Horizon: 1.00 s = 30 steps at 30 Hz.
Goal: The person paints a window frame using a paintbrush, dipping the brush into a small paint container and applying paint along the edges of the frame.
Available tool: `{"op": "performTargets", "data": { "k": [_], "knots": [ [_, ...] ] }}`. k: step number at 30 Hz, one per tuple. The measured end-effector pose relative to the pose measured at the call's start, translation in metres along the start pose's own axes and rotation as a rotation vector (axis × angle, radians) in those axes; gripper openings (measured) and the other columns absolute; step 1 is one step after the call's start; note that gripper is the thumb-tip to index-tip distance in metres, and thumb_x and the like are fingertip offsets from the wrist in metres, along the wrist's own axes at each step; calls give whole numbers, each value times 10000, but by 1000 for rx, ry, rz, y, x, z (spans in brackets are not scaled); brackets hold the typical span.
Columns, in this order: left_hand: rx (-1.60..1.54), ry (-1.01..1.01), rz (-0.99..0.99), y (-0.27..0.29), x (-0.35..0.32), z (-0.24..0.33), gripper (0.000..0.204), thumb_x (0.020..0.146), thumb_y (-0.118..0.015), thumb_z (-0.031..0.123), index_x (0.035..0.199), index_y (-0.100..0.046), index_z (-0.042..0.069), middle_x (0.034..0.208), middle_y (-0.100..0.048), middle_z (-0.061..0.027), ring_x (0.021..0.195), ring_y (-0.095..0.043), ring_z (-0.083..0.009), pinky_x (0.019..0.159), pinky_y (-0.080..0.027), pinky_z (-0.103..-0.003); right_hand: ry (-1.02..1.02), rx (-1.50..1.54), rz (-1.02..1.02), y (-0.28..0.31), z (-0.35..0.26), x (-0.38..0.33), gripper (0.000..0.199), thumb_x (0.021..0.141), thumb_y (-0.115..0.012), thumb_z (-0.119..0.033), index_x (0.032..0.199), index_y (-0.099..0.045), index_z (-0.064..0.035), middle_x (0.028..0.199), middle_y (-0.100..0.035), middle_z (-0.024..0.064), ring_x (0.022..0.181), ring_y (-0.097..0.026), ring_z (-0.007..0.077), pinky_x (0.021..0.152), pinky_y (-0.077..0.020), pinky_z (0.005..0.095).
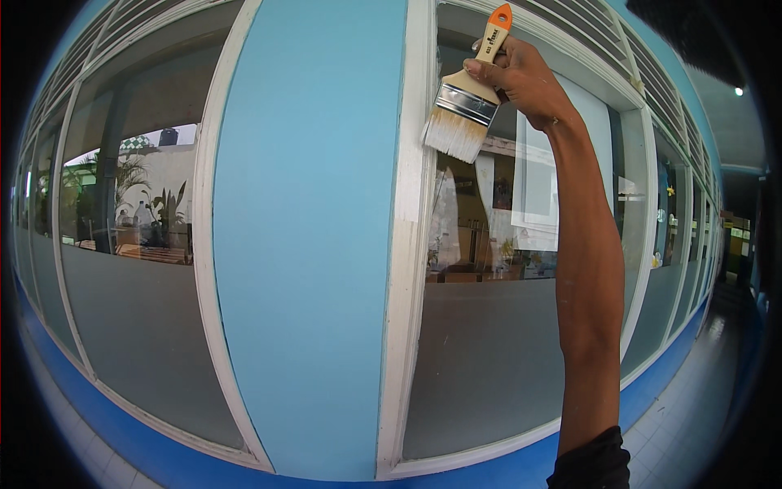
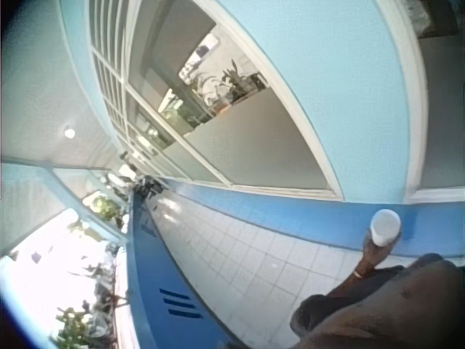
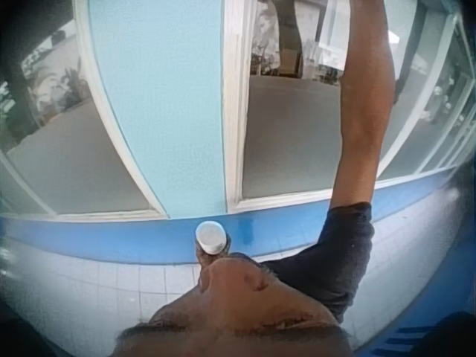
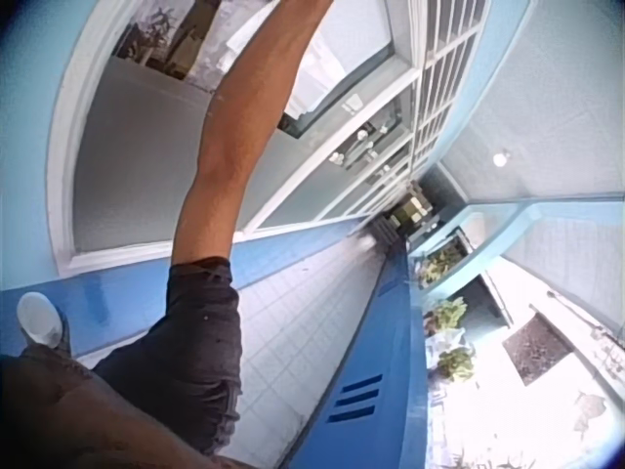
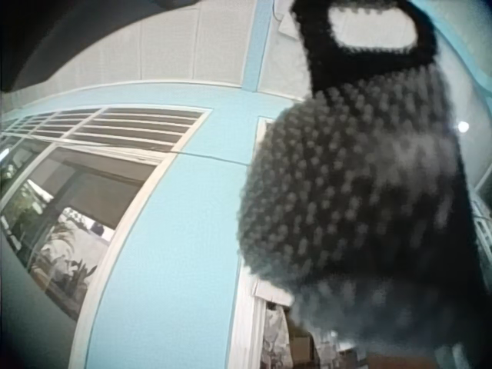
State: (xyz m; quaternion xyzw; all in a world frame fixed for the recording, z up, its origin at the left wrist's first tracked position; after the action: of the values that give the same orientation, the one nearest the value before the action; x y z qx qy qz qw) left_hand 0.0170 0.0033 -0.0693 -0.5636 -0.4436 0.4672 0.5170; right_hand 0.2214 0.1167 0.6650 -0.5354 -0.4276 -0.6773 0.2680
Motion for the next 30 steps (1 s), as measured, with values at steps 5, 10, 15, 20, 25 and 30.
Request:
{"op": "performTargets", "data": {
  "k": [5, 10, 15, 20, 25, 30],
  "knots": [
    [57, 5, -12, 1, 4, 1, 849, 875, -647, 544, 1502, -297, 92, 1505, -381, -187, 1389, -371, -387, 1189, -288, -550, -30, -86, -56, 1, -9, -3, 553, 817, -801, -292, 1131, -587, 110, 911, -670, 206, 775, -679, 246, 697, -552, 347],
    [130, -71, 80, 0, 5, -1, 845, 878, -642, 549, 1503, -301, 96, 1502, -389, -184, 1391, -371, -384, 1188, -285, -559, -31, -179, -8, -8, -12, -1, 501, 812, -805, -273, 1106, -620, 88, 921, -680, 191, 760, -672, 244, 734, -533, 356],
    [15, -10, -103, 6, 9, -6, 816, 887, -627, 543, 1499, -317, 101, 1496, -402, -177, 1388, -376, -382, 1188, -277, -566, -35, -283, 31, -10, -1, 9, 480, 818, -799, -280, 1100, -634, 72, 918, -689, 184, 773, -683, 251, 752, -535, 363],
    [164, -155, -69, 5, 7, 9, 778, 898, -607, 537, 1486, -340, 105, 1505, -395, -156, 1394, -364, -386, 1191, -264, -568, 65, -207, 261, 4, -9, 4, 501, 814, -795, -320, 1061, -639, 87, 853, -688, 223, 736, -705, 246, 710, -557, 332],
    [87, -113, 47, -5, -2, 7, 757, 879, -672, 481, 1459, -380, 94, 1433, -489, -161, 1330, -462, -350, 1140, -357, -545, 65, -220, 240, 3, -26, -21, 485, 779, -803, -289, 1030, -645, 96, 815, -692, 201, 681, -708, 236, 649, -566, 319],
    [117, -64, -32, 1, -4, 8, 709, 872, -664, 525, 1414, -441, 127, 1388, -539, -138, 1289, -505, -355, 1094, -392, -595, -34, 4, 517, -8, -53, -75, 399, 764, -804, -197, 966, -624, 96, 723, -680, 150, 577, -670, 163, 563, -560, 280]
  ]
}}
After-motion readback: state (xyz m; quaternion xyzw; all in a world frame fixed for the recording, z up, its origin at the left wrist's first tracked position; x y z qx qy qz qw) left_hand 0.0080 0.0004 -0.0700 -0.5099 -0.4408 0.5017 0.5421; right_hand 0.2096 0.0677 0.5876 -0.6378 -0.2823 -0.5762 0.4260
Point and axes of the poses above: each hand's wrist, its own x-axis towards the middle knuckle, its own y-axis out of the back of the hand, z = x × y, the point moved 4 cm from there along x, towards the middle knuckle
